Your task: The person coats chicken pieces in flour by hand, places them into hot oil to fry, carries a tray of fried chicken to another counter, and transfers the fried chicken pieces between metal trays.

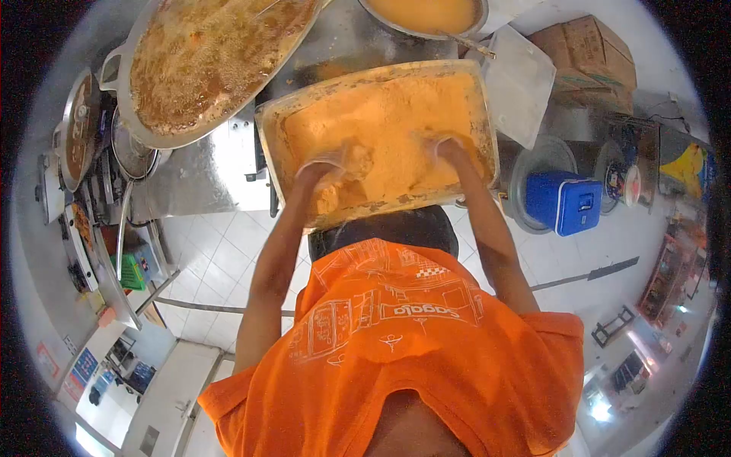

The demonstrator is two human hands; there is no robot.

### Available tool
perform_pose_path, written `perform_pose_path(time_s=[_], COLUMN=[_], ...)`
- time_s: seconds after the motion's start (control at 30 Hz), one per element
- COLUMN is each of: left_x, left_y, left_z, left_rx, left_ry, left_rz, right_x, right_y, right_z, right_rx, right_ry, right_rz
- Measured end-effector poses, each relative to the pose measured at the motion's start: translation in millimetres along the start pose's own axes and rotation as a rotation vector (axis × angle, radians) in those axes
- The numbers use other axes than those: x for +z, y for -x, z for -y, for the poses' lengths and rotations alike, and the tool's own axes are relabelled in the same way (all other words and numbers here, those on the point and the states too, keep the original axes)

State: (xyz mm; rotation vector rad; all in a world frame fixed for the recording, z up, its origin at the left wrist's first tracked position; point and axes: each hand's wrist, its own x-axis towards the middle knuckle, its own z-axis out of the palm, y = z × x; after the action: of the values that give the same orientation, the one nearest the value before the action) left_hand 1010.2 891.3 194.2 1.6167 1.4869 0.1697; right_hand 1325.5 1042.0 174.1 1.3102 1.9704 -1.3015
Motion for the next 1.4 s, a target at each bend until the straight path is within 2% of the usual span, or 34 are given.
perform_pose_path(time_s=[0.07,0.17,0.2,0.27,0.3,0.4,0.43,0.5,0.6,0.7,0.77,0.8,0.83,0.87,0.93,1.0,1.07,1.1,1.13,1.17,1.23,1.27,1.3,1.37,1.4], left_x=[44,74,79,133,147,103,77,54,61,61,68,74,99,102,99,103,124,143,158,161,174,137,100,76,75], left_y=[-5,-22,-30,-54,-54,18,32,28,-20,-27,-23,-23,-45,-50,-54,-67,-91,-106,-116,-112,-82,-42,-5,28,30], left_z=[21,16,14,88,120,142,108,60,17,-11,1,16,59,73,93,103,130,148,171,164,198,171,136,92,77], left_rx=[0.020,0.020,0.015,-0.041,-0.069,-0.064,-0.079,-0.141,-0.235,-0.289,-0.271,-0.252,-0.299,-0.334,-0.386,-0.288,-0.091,0.014,0.105,-0.007,0.098,0.025,-0.035,-0.109,-0.138], left_ry=[0.237,0.222,0.156,0.434,0.572,0.985,1.090,1.146,1.051,0.895,0.769,0.690,0.721,0.725,0.703,0.516,0.098,-0.156,-0.269,-0.235,0.164,0.358,0.557,0.826,0.909], left_rz=[-0.056,-0.215,-0.279,-0.089,0.008,-0.207,-0.177,-0.140,-0.171,-0.248,-0.224,-0.195,-0.071,-0.061,-0.065,-0.149,-0.290,-0.377,-0.397,-0.269,-0.110,-0.013,0.040,0.083,0.075], right_x=[27,83,80,65,58,57,67,60,71,69,56,55,54,54,27,21,50,56,62,66,46,35,43,89,92], right_y=[-2,-35,-32,-9,2,3,-5,-1,-7,6,25,30,34,38,26,-10,-54,-53,-45,-37,-10,1,-14,-64,-55], right_z=[17,11,11,20,14,-47,-72,-66,-7,59,94,94,95,93,62,51,64,73,84,89,78,65,29,-52,-31], right_rx=[-0.058,0.282,0.127,-0.070,-0.116,-0.092,-0.044,-0.026,0.082,-0.007,-0.137,-0.196,-0.254,-0.310,-0.228,-0.075,0.149,0.043,-0.063,-0.169,-0.170,-0.170,-0.238,-0.370,-0.173], right_ry=[-0.340,-0.435,-0.135,0.136,0.170,0.146,0.069,-0.081,-0.332,-0.347,-0.159,0.092,0.341,0.591,0.292,0.053,-0.129,-0.066,-0.002,0.062,0.275,0.382,0.347,0.270,0.070], right_rz=[0.102,0.040,0.073,0.039,-0.007,-0.158,-0.172,-0.136,-0.015,0.003,-0.043,-0.051,-0.074,-0.089,0.030,0.007,-0.155,-0.150,-0.145,-0.140,-0.003,0.065,0.056,0.045,0.065])
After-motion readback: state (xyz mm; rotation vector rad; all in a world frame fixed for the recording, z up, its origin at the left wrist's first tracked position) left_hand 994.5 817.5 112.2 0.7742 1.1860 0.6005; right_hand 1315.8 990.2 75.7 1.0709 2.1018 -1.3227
